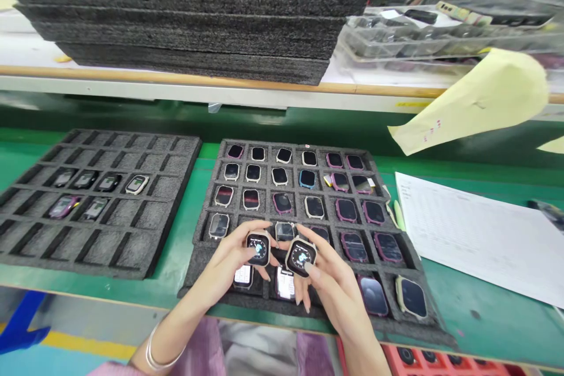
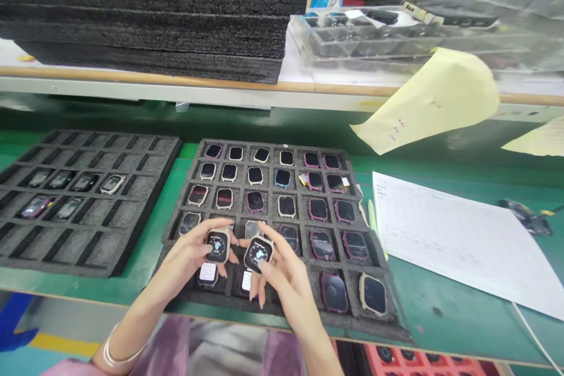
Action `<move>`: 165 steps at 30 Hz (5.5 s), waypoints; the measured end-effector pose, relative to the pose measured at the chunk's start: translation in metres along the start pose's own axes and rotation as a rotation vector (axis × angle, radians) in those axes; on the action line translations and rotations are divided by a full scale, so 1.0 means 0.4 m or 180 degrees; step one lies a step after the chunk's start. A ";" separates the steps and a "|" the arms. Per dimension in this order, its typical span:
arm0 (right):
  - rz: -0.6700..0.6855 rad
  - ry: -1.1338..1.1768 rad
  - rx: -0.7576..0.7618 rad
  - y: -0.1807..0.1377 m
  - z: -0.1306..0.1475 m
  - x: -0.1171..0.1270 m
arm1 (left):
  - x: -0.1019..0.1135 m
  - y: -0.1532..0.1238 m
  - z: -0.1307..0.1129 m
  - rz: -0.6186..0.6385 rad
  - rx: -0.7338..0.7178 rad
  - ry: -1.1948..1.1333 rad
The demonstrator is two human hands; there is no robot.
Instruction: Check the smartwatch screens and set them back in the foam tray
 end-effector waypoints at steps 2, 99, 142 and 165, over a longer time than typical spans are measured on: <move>-0.0068 -0.0054 0.0003 0.000 -0.003 -0.001 | 0.003 0.000 0.003 -0.0024 0.0009 -0.0018; 0.0011 0.0188 0.0100 -0.006 -0.001 -0.007 | 0.012 -0.009 -0.018 -0.0397 -0.0648 0.1886; 0.0202 0.0157 -0.0088 -0.013 0.012 -0.011 | -0.006 -0.019 -0.003 -0.0225 -0.0125 0.1067; -0.0058 -0.0047 0.0174 -0.016 -0.009 0.023 | 0.001 -0.041 0.015 0.0050 0.0111 0.0011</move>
Point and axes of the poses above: each hand's wrist, its own y-axis towards the middle knuckle, its own x-axis out of the back of the hand, z = x × y, the point moved 4 cm from there along y, towards the middle knuckle
